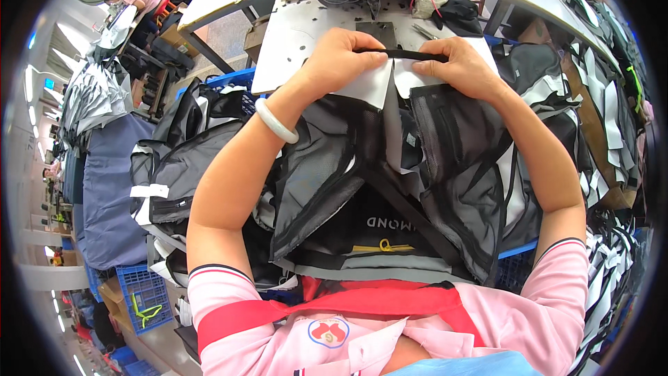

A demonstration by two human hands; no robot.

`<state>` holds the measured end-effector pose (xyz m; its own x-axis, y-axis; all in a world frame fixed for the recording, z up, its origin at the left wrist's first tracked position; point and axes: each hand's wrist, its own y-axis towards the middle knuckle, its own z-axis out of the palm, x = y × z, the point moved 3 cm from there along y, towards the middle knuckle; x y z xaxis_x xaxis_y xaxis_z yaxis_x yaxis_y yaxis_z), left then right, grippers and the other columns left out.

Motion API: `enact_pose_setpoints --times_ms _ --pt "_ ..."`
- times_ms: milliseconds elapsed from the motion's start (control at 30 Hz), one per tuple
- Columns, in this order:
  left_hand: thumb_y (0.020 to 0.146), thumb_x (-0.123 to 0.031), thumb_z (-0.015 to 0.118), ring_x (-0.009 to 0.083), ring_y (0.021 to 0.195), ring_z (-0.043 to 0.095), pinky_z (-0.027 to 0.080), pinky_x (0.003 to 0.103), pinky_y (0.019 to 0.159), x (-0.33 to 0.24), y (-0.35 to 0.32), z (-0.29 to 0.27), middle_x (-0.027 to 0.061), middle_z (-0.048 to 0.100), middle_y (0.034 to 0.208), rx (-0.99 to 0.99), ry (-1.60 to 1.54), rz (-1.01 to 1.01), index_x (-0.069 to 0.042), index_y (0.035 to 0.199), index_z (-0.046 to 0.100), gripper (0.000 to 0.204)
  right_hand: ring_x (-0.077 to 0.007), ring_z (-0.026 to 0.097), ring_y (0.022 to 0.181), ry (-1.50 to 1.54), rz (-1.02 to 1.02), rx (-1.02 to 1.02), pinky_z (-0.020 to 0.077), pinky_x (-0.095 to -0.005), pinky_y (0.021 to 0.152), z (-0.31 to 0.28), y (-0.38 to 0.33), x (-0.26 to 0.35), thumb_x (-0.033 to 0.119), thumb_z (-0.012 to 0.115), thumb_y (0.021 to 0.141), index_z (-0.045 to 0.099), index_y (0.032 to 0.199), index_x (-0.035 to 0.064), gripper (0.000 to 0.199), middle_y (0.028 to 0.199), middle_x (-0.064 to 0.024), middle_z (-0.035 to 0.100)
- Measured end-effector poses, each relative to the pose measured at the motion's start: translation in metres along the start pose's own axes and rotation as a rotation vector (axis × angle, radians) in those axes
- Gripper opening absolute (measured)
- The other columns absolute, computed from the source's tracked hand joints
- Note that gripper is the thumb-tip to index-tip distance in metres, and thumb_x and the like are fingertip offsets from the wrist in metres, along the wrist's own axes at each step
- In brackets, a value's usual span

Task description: The person gathers fabric bag panels, aligns their edges by hand, and stitches the sections together using a sewing machine, trimming edges with scissors.

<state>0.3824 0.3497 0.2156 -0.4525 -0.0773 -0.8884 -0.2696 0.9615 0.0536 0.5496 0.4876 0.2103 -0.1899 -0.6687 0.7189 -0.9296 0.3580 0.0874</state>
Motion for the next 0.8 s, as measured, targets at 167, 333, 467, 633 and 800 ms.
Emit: enact_pose_setpoints --times_ms 167,333,467,633,800 --pt "0.084 -0.016 0.068 0.0077 0.076 0.058 0.046 0.023 0.071 0.012 0.034 -0.005 0.0013 0.068 0.083 -0.098 0.056 -0.028 0.001 0.098 0.071 0.022 -0.0073 0.049 0.071 0.010 -0.032 -0.103 0.0410 -0.0253 0.066 -0.004 0.030 -0.022 0.024 0.069 0.083 0.066 0.092 -0.0048 0.030 0.071 -0.0008 0.057" --pt "0.083 -0.018 0.070 0.0100 0.079 0.059 0.046 0.024 0.074 0.032 0.062 -0.010 0.0043 0.069 0.086 -0.147 0.085 -0.054 0.002 0.102 0.071 0.027 -0.0075 0.048 0.068 -0.041 0.034 -0.123 0.0402 -0.0262 0.065 0.000 0.062 -0.047 0.024 0.069 0.083 0.065 0.090 -0.0056 0.030 0.070 -0.0016 0.057" --pt "0.080 -0.022 0.070 0.0151 0.080 0.062 0.048 0.029 0.077 0.053 0.072 -0.020 0.0091 0.071 0.084 -0.212 0.093 -0.084 0.001 0.097 0.072 0.029 -0.0072 0.045 0.066 0.001 0.012 -0.099 0.0387 -0.0267 0.062 0.007 0.077 -0.052 0.024 0.069 0.083 0.065 0.088 -0.0055 0.030 0.069 -0.0008 0.055" --pt "0.080 -0.024 0.072 0.0166 0.081 0.063 0.049 0.030 0.078 0.063 0.087 -0.017 0.0098 0.071 0.086 -0.221 0.130 -0.139 0.001 0.096 0.073 0.030 -0.0154 0.052 0.064 0.075 0.017 -0.088 0.0430 -0.0322 0.064 0.007 0.087 -0.069 0.032 0.069 0.080 0.068 0.092 -0.0020 0.036 0.067 -0.0098 0.058" --pt "0.080 -0.018 0.073 0.0150 0.083 0.063 0.048 0.027 0.078 0.073 0.093 -0.019 0.0100 0.071 0.089 -0.253 0.076 -0.145 0.003 0.101 0.071 0.030 -0.0089 0.048 0.065 0.070 0.020 -0.078 0.0399 -0.0280 0.061 0.010 0.096 -0.071 0.028 0.070 0.084 0.067 0.090 -0.0025 0.031 0.069 -0.0022 0.056"
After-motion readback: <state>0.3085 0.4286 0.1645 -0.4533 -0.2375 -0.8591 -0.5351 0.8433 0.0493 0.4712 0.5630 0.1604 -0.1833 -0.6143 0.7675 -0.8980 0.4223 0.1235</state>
